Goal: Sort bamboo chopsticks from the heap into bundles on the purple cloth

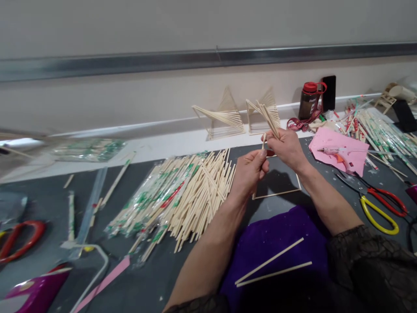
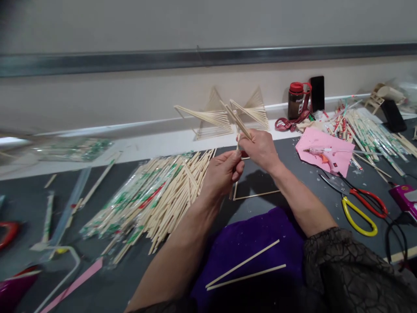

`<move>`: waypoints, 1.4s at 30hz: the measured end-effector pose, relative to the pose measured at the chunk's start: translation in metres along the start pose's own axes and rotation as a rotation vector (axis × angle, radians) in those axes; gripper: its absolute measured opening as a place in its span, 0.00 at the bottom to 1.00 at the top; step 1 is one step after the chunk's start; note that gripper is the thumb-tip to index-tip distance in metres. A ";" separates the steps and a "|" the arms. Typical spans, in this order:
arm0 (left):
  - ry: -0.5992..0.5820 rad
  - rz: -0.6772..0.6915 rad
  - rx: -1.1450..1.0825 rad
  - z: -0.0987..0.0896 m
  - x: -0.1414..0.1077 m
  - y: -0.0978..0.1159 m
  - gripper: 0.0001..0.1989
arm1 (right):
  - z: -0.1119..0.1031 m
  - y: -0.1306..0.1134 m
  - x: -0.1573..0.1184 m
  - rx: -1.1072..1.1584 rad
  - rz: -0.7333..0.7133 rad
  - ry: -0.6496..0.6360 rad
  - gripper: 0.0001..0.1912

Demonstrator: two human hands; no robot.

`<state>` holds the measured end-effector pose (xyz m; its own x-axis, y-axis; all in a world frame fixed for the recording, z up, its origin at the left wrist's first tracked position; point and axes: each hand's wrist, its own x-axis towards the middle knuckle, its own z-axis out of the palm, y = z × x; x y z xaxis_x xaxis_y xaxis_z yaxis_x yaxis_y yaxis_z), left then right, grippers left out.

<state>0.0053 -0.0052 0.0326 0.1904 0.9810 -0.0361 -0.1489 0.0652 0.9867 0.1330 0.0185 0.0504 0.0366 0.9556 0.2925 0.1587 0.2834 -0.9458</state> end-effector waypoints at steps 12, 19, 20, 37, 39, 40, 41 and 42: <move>-0.207 -0.247 -0.224 -0.011 -0.001 0.019 0.18 | -0.007 -0.003 0.004 0.028 -0.021 -0.035 0.08; -0.118 -0.104 -0.218 -0.006 -0.003 0.017 0.20 | -0.007 -0.010 0.002 0.229 0.144 -0.062 0.12; -0.126 -0.088 -0.217 -0.005 -0.003 0.016 0.21 | -0.008 -0.011 0.002 0.261 0.158 -0.061 0.13; -0.241 -0.079 -0.176 -0.011 0.000 0.012 0.20 | -0.015 -0.008 0.005 0.357 0.234 -0.126 0.17; -0.261 -0.086 -0.174 -0.012 0.000 0.012 0.19 | -0.018 -0.008 0.005 0.324 0.203 -0.128 0.15; -0.270 -0.088 -0.170 -0.012 -0.001 0.012 0.18 | -0.019 -0.008 0.005 0.300 0.186 -0.124 0.14; -0.276 -0.087 -0.163 -0.011 -0.001 0.012 0.17 | -0.021 -0.009 0.005 0.270 0.170 -0.116 0.13; -0.277 -0.081 -0.153 -0.010 -0.001 0.011 0.15 | -0.022 -0.010 0.005 0.235 0.156 -0.103 0.12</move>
<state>-0.0068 -0.0038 0.0420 0.4615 0.8858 -0.0483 -0.2623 0.1882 0.9465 0.1537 0.0182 0.0641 -0.0599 0.9889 0.1363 -0.0742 0.1317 -0.9885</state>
